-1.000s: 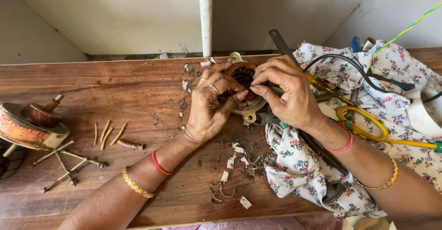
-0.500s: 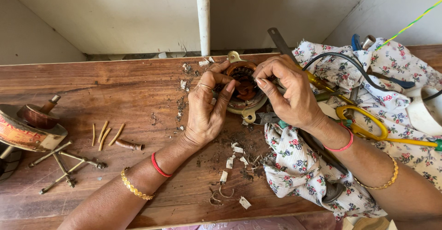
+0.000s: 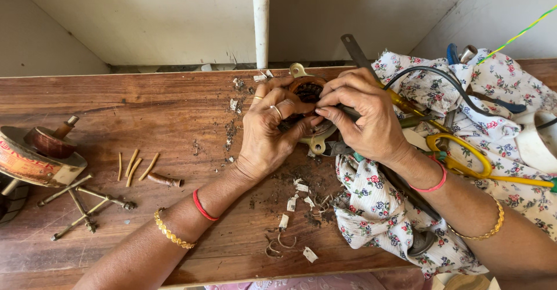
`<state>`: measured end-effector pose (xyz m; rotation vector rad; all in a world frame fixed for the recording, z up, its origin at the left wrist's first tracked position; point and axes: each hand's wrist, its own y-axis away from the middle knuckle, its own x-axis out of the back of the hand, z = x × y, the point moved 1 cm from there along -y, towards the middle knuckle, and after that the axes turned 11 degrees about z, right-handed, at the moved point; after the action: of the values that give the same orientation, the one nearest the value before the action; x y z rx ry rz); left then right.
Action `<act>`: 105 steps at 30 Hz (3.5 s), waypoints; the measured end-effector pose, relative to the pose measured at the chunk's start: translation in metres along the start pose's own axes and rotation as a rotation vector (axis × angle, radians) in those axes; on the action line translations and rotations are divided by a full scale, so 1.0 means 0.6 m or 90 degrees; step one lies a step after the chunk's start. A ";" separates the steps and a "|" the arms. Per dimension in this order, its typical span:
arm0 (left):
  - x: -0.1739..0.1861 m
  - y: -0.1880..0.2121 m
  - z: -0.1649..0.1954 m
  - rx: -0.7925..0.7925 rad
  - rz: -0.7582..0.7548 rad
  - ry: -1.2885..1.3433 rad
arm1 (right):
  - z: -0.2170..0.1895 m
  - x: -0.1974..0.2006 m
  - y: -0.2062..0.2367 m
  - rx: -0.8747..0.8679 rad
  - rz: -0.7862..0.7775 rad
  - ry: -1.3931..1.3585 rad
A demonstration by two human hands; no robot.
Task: The person uses pliers to cut and remove copper wire from a circular metal component on a wooden workbench. They repeatedly grip, cut, and pull the wire while holding the component steady with the other hand.
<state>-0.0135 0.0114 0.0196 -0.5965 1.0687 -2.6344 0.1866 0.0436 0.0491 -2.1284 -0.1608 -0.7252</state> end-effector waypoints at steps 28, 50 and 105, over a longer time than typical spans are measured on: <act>-0.009 0.022 -0.018 0.200 0.048 0.291 | 0.018 0.000 -0.001 -0.135 0.028 -0.111; 0.005 -0.004 0.004 -0.056 -0.050 -0.066 | -0.002 -0.007 0.005 0.028 -0.062 0.051; 0.009 -0.006 -0.010 -0.045 0.009 -0.037 | -0.011 0.107 -0.021 -0.321 -0.578 0.297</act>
<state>-0.0215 0.0154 0.0196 -0.6734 1.1478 -2.5599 0.2320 0.0373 0.0963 -2.2232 -0.7839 -1.9309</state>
